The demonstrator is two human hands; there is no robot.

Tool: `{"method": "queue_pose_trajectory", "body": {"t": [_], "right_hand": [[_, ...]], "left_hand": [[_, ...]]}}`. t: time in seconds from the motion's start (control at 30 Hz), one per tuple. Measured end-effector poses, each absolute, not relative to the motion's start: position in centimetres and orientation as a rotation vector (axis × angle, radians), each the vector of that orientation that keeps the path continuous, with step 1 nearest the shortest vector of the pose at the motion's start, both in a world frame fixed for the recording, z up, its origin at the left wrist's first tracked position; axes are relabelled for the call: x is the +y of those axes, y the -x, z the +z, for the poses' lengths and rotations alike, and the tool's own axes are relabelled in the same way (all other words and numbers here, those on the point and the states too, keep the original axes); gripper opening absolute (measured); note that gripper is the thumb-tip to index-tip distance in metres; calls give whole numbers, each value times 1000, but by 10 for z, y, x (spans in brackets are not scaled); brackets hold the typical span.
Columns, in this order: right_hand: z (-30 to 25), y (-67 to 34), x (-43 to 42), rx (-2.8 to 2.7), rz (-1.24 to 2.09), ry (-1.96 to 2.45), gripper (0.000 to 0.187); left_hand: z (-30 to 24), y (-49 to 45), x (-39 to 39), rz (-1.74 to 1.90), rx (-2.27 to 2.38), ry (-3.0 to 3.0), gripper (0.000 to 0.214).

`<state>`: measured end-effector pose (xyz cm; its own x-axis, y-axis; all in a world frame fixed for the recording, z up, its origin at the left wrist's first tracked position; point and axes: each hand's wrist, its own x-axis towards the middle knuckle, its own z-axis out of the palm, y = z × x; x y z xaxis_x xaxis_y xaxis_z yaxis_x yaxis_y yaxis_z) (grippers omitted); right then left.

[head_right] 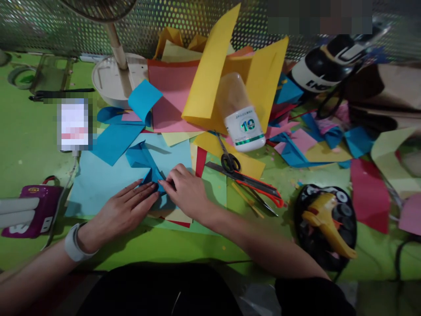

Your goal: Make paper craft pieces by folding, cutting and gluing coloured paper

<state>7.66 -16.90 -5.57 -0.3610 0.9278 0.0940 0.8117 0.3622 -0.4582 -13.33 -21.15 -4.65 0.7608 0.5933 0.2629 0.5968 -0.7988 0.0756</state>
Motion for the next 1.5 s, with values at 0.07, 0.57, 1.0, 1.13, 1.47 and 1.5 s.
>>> {"method": "queue_pose_trajectory", "body": {"t": [0.07, 0.57, 1.0, 1.13, 1.47, 1.5], "right_hand": [[-58, -76, -169, -2277, 462, 1518, 39], [-52, -77, -165, -2246, 574, 1493, 43], [-55, -76, -163, -2277, 537, 1490, 39], [-54, -75, -161, -2273, 558, 1503, 39], [-53, -73, -158, -2263, 595, 1554, 39], [-52, -73, -158, -2269, 598, 1562, 38]], "left_hand": [[-45, 134, -211, -388, -979, 2948, 41], [-46, 131, -211, -388, -1064, 2952, 40], [-45, 130, -211, -371, -1079, 2961, 41], [-45, 129, -211, -370, -1077, 2946, 39], [-44, 129, -211, -343, -1094, 2945, 38], [-44, 129, -211, -344, -1092, 2944, 38]]}}
